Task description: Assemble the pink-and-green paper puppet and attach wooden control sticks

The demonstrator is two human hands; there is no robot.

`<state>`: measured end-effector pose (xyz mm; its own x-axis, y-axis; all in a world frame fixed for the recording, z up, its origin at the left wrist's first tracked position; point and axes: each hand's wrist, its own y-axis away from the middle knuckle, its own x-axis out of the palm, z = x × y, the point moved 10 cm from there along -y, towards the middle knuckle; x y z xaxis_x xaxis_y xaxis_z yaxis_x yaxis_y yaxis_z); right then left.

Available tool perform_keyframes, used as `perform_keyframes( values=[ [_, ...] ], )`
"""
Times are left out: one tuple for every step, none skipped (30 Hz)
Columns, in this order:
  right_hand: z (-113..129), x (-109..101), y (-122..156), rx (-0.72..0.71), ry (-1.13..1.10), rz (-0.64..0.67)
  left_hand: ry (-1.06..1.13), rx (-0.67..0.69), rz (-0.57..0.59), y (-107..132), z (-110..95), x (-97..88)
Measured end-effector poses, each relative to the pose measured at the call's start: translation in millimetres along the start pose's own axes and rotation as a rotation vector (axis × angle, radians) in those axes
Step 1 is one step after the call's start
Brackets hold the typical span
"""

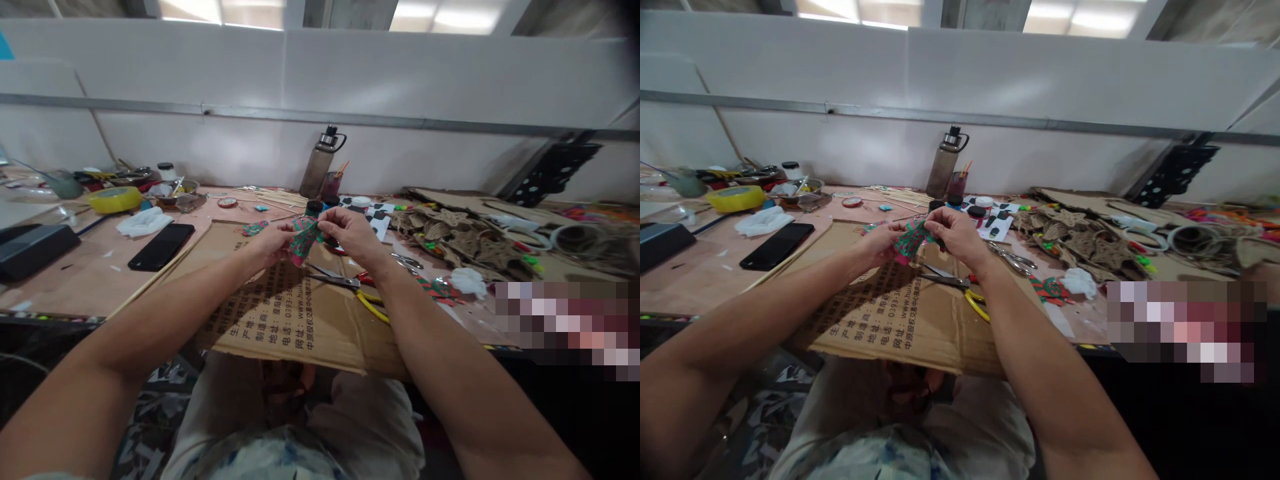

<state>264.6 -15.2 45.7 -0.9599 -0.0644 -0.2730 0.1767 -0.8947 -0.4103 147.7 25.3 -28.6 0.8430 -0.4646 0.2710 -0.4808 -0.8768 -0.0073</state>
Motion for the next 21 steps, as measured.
perform_keyframes(
  values=[
    [-1.5, 0.3, -0.2, 0.006, 0.012, 0.003, 0.007, 0.0, -0.026, -0.2, -0.1, -2.9],
    [-2.9, 0.6, -0.3, 0.011, 0.022, 0.006, 0.012, -0.002, -0.05, -0.2, 0.0, -5.4],
    [-4.1, 0.9, -0.4, 0.016, 0.027, 0.008, 0.014, -0.006, -0.068, 0.0, 0.3, -7.3],
    [-5.1, 1.0, -0.5, 0.019, 0.028, 0.01, 0.016, -0.009, -0.079, 0.3, 0.6, -8.2],
    [-5.7, 1.0, -0.7, 0.02, 0.024, 0.011, 0.017, -0.011, -0.081, 0.5, 0.8, -8.0],
    [-5.9, 0.8, -0.9, 0.019, 0.016, 0.013, 0.017, -0.014, -0.076, 0.6, 1.2, -7.1],
    [-5.6, 0.2, -1.3, 0.015, 0.007, 0.012, 0.016, -0.016, -0.076, 0.8, 1.6, -6.5],
    [-4.7, -1.0, -1.7, 0.007, -0.001, 0.009, 0.017, -0.017, -0.082, 0.8, 1.8, -6.7],
    [-3.2, -2.8, -2.1, -0.003, -0.011, 0.003, 0.019, -0.018, -0.094, 0.8, 2.0, -7.4],
    [-1.3, -5.3, -2.5, -0.015, -0.021, -0.007, 0.021, -0.019, -0.109, 0.7, 2.3, -8.5],
    [0.7, -8.1, -2.8, -0.028, -0.029, -0.021, 0.026, -0.021, -0.124, 0.6, 2.6, -9.5],
    [2.6, -11.0, -2.9, -0.039, -0.033, -0.035, 0.033, -0.02, -0.132, 0.5, 2.6, -10.0],
    [4.1, -13.3, -2.9, -0.047, -0.032, -0.047, 0.041, -0.016, -0.141, 0.6, 2.2, -10.5],
    [5.4, -14.5, -2.7, -0.054, -0.023, -0.052, 0.046, -0.009, -0.15, 0.9, 1.4, -10.9],
    [6.7, -14.8, -2.4, -0.064, -0.004, -0.053, 0.045, 0.0, -0.162, 1.6, 0.0, -11.6],
    [8.4, -13.8, -2.0, -0.081, 0.025, -0.049, 0.04, 0.011, -0.175, 2.6, -1.8, -12.2],
    [10.4, -11.2, -1.3, -0.104, 0.061, -0.036, 0.03, 0.02, -0.188, 4.1, -3.9, -12.7],
    [12.8, -7.5, -0.4, -0.134, 0.103, -0.018, 0.021, 0.03, -0.199, 5.8, -6.5, -13.0],
    [15.3, -3.0, 0.6, -0.169, 0.152, 0.003, 0.022, 0.039, -0.205, 7.6, -9.5, -12.7],
    [17.7, 1.9, 1.9, -0.207, 0.205, 0.024, 0.032, 0.049, -0.206, 9.4, -12.8, -11.9],
    [19.9, 6.7, 3.3, -0.245, 0.26, 0.042, 0.053, 0.059, -0.203, 11.2, -16.4, -10.7]
  ],
)
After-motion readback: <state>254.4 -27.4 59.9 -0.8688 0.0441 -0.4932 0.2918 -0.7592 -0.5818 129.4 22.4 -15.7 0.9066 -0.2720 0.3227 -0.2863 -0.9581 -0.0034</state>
